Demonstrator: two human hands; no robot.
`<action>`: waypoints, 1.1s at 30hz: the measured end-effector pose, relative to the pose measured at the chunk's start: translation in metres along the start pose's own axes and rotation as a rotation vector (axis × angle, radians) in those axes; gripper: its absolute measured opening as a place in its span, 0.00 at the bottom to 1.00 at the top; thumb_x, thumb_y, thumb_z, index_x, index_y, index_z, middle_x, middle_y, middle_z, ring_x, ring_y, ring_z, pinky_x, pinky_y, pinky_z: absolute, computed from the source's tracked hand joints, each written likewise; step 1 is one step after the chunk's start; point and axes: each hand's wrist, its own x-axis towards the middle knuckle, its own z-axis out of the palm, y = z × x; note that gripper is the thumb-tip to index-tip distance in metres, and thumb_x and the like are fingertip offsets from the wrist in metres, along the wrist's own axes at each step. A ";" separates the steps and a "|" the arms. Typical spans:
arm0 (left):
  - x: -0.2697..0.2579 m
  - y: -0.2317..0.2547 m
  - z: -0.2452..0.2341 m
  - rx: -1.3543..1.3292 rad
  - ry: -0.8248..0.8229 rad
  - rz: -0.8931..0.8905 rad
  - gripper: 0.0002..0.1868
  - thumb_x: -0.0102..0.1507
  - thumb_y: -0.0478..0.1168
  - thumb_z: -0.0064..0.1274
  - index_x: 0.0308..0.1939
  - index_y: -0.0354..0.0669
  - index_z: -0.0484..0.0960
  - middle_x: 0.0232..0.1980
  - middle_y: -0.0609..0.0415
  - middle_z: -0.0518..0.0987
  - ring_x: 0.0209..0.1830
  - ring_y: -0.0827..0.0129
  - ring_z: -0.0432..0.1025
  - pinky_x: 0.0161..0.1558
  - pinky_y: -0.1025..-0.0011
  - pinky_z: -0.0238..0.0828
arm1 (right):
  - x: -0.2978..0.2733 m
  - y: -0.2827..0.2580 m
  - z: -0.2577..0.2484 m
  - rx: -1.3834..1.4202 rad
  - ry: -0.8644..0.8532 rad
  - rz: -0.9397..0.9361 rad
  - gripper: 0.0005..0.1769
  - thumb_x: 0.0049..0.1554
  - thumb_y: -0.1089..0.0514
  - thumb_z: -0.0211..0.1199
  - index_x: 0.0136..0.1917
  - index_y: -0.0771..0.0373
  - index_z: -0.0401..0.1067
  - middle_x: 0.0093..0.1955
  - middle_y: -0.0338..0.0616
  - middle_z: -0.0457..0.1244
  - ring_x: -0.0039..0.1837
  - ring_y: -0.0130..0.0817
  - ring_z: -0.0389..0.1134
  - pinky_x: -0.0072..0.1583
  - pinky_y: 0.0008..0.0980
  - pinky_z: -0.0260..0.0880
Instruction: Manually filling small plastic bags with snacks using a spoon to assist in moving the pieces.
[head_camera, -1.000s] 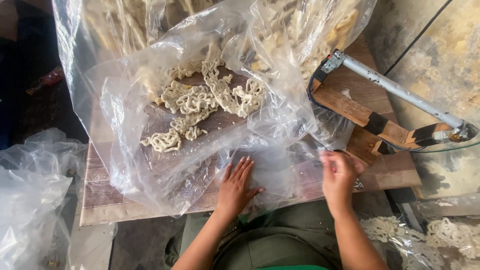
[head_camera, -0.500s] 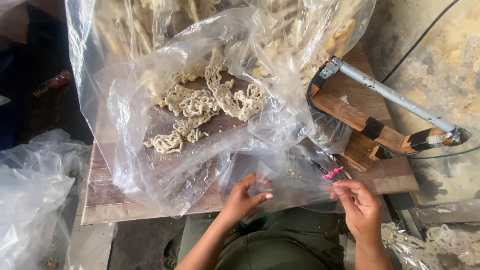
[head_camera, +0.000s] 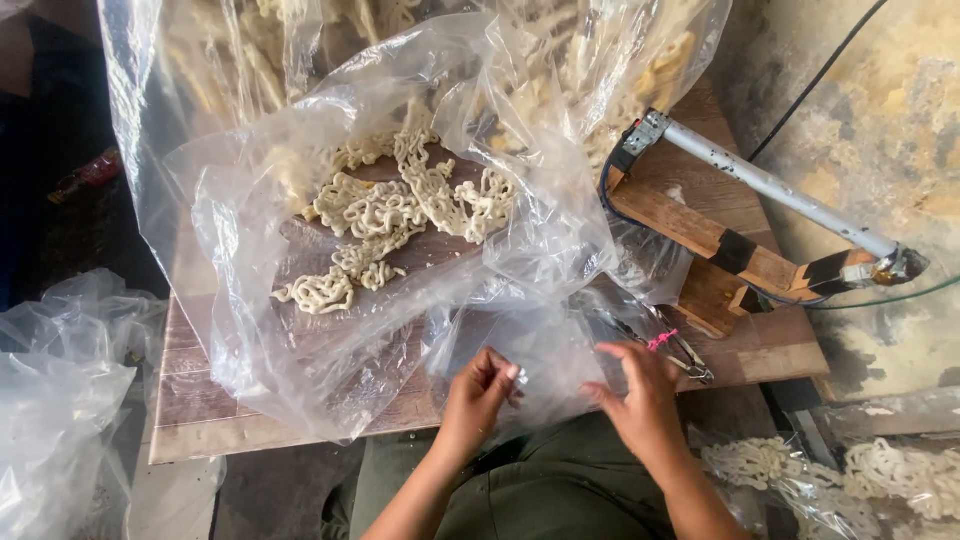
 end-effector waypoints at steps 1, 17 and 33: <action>-0.002 0.004 0.010 0.175 -0.007 0.039 0.10 0.65 0.37 0.60 0.32 0.40 0.75 0.26 0.59 0.72 0.23 0.76 0.66 0.29 0.75 0.66 | 0.004 -0.016 -0.006 0.257 -0.084 -0.057 0.26 0.51 0.37 0.64 0.57 0.52 0.70 0.55 0.35 0.66 0.58 0.34 0.66 0.65 0.42 0.50; -0.037 0.066 0.033 0.750 -0.161 0.331 0.20 0.54 0.24 0.51 0.46 0.45 0.88 0.28 0.53 0.81 0.18 0.68 0.67 0.23 0.71 0.63 | 0.026 0.009 -0.039 0.352 -0.414 -0.024 0.34 0.53 0.35 0.62 0.67 0.54 0.69 0.76 0.41 0.59 0.74 0.44 0.61 0.71 0.49 0.61; -0.076 0.117 -0.041 1.037 0.630 0.562 0.16 0.61 0.29 0.58 0.52 0.45 0.84 0.27 0.63 0.77 0.21 0.79 0.65 0.23 0.78 0.62 | 0.002 0.064 -0.042 -0.215 -0.467 0.370 0.35 0.53 0.43 0.66 0.73 0.45 0.67 0.48 0.39 0.68 0.47 0.38 0.72 0.51 0.38 0.73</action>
